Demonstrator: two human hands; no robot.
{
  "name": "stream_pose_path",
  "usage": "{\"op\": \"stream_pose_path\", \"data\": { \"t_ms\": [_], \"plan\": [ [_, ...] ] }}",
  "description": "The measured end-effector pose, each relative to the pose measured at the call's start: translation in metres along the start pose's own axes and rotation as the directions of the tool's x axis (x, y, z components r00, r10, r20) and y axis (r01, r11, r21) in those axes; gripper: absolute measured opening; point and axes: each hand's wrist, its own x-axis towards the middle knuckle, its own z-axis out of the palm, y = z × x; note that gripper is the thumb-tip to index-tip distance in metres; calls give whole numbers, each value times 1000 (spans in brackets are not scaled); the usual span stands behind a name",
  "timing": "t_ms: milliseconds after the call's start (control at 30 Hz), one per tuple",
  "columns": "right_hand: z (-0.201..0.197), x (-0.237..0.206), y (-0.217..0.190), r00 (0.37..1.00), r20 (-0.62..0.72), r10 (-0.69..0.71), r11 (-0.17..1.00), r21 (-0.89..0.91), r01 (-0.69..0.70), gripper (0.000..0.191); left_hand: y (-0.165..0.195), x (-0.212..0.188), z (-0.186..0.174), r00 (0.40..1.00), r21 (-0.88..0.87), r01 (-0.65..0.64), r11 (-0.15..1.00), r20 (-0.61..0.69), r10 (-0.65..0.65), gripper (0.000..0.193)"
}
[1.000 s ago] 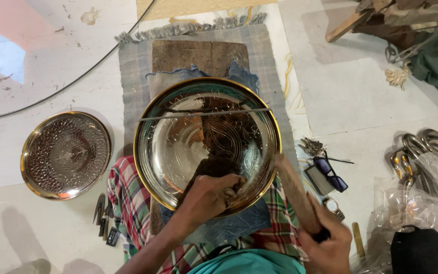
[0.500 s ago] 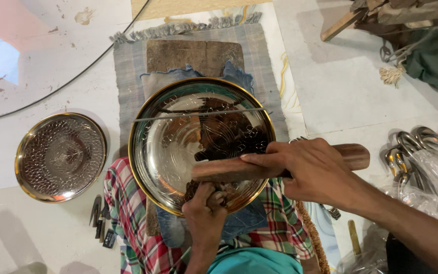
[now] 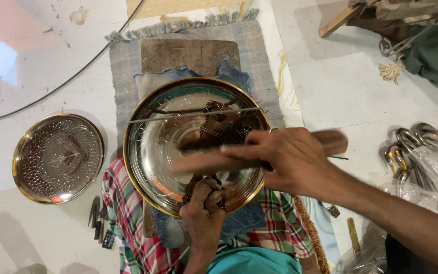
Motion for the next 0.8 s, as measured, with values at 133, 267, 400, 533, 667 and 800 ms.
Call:
{"op": "stream_pose_path", "data": {
  "t_ms": [133,267,400,533,667,800],
  "plan": [
    [8,-1,4,989,-137,-48,969,233,79,100,-5,2,-1,976,18,188,982,111,-189,24],
    [24,-10,16,983,-182,9,926,374,60,88,-11,8,-2,968,-60,153,986,210,-138,35],
    [41,-21,35,954,-264,-141,983,78,167,96,-16,16,-4,920,3,182,983,352,-171,56],
    [62,-36,53,971,-194,140,921,385,-56,92,-19,26,-6,902,-5,60,998,429,-52,51],
    [87,-48,61,918,-357,173,773,627,97,85,-20,37,-7,835,-37,25,999,550,-1,50],
    [106,-70,65,953,-116,280,904,365,-221,91,-17,50,-12,759,-119,1,993,647,77,39]
  ]
}}
